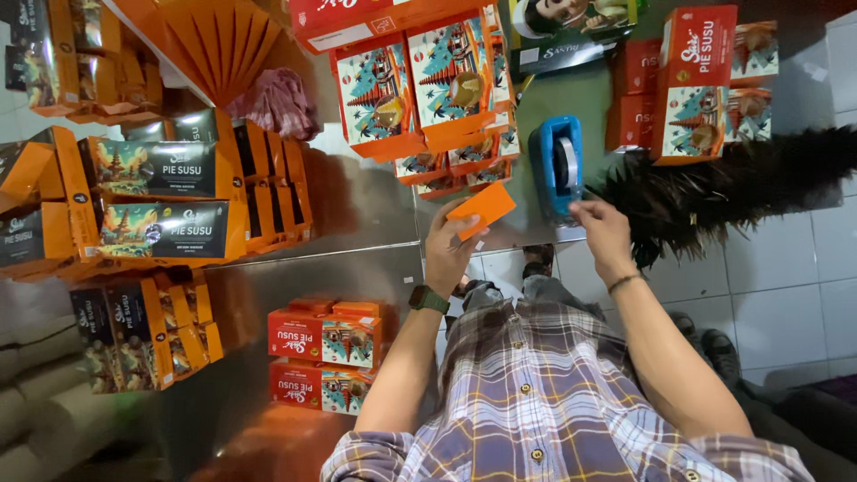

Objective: The person seals several small cardboard boxes using a tape dispenser by hand.

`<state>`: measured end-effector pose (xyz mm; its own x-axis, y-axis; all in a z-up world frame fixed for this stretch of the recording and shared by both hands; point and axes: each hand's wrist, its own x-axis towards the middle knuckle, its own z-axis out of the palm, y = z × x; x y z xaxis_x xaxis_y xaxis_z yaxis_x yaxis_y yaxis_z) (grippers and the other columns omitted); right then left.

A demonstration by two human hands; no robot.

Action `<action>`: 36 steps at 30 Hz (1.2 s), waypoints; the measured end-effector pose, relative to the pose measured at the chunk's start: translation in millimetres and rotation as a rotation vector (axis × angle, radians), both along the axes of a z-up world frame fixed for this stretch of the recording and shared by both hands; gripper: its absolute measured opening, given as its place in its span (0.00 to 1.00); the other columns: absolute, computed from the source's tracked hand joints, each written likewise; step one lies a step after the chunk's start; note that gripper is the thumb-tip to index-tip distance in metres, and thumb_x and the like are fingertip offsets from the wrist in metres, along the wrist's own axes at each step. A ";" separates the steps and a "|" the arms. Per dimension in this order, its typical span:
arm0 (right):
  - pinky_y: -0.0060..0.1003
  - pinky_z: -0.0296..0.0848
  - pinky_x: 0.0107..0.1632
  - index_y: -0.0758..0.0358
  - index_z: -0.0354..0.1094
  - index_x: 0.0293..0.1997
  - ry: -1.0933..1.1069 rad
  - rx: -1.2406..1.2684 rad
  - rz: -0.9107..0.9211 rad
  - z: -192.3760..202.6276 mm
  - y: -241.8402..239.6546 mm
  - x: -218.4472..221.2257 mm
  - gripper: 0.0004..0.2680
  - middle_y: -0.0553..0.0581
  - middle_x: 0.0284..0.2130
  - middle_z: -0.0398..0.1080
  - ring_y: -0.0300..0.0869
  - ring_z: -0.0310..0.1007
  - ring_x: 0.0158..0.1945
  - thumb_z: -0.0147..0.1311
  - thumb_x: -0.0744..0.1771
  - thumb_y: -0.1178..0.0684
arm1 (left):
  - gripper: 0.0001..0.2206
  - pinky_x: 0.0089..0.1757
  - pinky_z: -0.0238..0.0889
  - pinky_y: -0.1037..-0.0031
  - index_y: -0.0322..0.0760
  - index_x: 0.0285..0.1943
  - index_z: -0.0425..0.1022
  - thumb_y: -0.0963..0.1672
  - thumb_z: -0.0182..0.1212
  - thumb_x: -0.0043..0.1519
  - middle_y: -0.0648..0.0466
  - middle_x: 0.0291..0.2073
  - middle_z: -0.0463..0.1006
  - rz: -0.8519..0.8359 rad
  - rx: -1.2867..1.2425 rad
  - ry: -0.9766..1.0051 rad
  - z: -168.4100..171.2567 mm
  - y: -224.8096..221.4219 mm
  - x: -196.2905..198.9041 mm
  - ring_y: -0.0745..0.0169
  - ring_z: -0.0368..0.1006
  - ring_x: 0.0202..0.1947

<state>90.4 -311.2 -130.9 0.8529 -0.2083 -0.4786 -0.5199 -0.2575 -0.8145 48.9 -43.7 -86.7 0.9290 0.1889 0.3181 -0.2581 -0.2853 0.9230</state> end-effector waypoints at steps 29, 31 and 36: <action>0.33 0.75 0.23 0.64 0.41 0.77 -0.381 0.575 0.255 41.2 115.8 -22.8 0.34 0.65 0.37 0.72 0.42 0.75 0.26 0.65 0.66 0.50 | 0.07 0.52 0.69 0.54 0.50 0.39 0.86 0.40 0.73 0.58 0.40 0.55 0.80 -0.063 0.026 -0.178 19.6 7.8 -18.1 0.38 0.78 0.53; 0.39 0.78 0.29 0.61 0.46 0.76 -0.377 0.587 0.269 19.7 113.7 -24.4 0.29 0.67 0.40 0.72 0.49 0.76 0.30 0.61 0.67 0.57 | 0.06 0.52 0.70 0.54 0.48 0.39 0.86 0.40 0.73 0.58 0.39 0.54 0.80 -0.062 -0.002 -0.159 23.6 10.6 -18.4 0.38 0.78 0.52; 0.35 0.65 0.22 0.53 0.63 0.50 0.009 0.581 0.051 10.8 108.0 -24.1 0.08 0.67 0.30 0.76 0.56 0.81 0.30 0.34 0.73 0.59 | 0.02 0.48 0.69 0.56 0.48 0.38 0.85 0.42 0.72 0.60 0.41 0.54 0.79 -0.056 0.047 -0.137 29.5 11.5 -28.7 0.40 0.78 0.47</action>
<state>66.2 -203.2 -120.1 0.8502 0.1318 -0.5096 -0.5264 0.2048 -0.8252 20.2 -32.2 -57.2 0.8851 0.1195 0.4498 -0.3974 -0.3092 0.8640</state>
